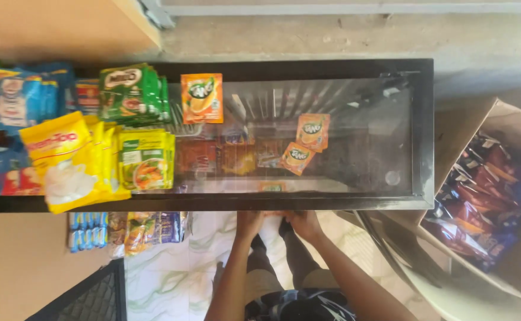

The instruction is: Arranging various beverage and food packets on a shelf and inside a glass-top display case.

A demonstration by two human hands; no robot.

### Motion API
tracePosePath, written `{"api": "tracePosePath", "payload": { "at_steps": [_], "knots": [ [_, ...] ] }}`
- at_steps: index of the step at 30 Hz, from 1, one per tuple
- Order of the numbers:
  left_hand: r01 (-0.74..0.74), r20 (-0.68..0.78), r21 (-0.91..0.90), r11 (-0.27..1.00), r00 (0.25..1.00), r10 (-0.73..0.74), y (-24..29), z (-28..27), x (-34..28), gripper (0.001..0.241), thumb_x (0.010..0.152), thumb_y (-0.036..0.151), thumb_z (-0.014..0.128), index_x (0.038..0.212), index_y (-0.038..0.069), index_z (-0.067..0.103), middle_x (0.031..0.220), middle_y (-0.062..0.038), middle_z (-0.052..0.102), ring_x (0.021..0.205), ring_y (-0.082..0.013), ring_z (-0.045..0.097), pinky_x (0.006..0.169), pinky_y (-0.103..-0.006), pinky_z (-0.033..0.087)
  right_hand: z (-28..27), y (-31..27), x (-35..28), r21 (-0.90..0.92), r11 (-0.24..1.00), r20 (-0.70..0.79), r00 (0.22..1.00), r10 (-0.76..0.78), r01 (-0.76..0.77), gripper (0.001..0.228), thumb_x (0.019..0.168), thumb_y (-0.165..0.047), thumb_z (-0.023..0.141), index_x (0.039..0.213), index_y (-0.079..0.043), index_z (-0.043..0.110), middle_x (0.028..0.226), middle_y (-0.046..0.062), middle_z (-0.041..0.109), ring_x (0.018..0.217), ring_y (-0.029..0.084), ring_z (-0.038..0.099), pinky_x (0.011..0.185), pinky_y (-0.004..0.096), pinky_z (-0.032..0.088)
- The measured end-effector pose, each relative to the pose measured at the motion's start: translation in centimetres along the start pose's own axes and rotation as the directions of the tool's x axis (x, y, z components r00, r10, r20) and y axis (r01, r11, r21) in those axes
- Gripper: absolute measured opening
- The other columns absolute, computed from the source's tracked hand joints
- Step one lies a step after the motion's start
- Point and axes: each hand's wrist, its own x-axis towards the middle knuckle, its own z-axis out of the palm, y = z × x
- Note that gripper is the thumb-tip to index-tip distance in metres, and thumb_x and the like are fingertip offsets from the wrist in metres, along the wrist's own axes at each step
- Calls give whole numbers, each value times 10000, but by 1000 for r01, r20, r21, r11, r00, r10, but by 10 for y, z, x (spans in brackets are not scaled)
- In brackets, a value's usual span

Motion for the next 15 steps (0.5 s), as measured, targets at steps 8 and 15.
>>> {"api": "tracePosePath", "payload": {
  "at_steps": [8,15],
  "knots": [
    [294,98,-251,922,956,-278,75,-133,-90,361,1010,379,590,1005,25,660,808,-99,691,738,-194,651,697,-345,507,57,-127,-74,-51,969,219,944,247,-242,339,929,-205,697,1183,-2,600,883,54,723,735,116,653,623,282,518],
    [173,44,-586,792,982,-182,176,-253,-116,288,958,308,647,1059,40,671,772,-32,681,672,-102,611,609,-294,514,110,-247,-115,-117,993,220,975,2,25,297,1024,-245,642,1125,32,666,865,114,757,737,145,657,667,283,530]
  ]
}}
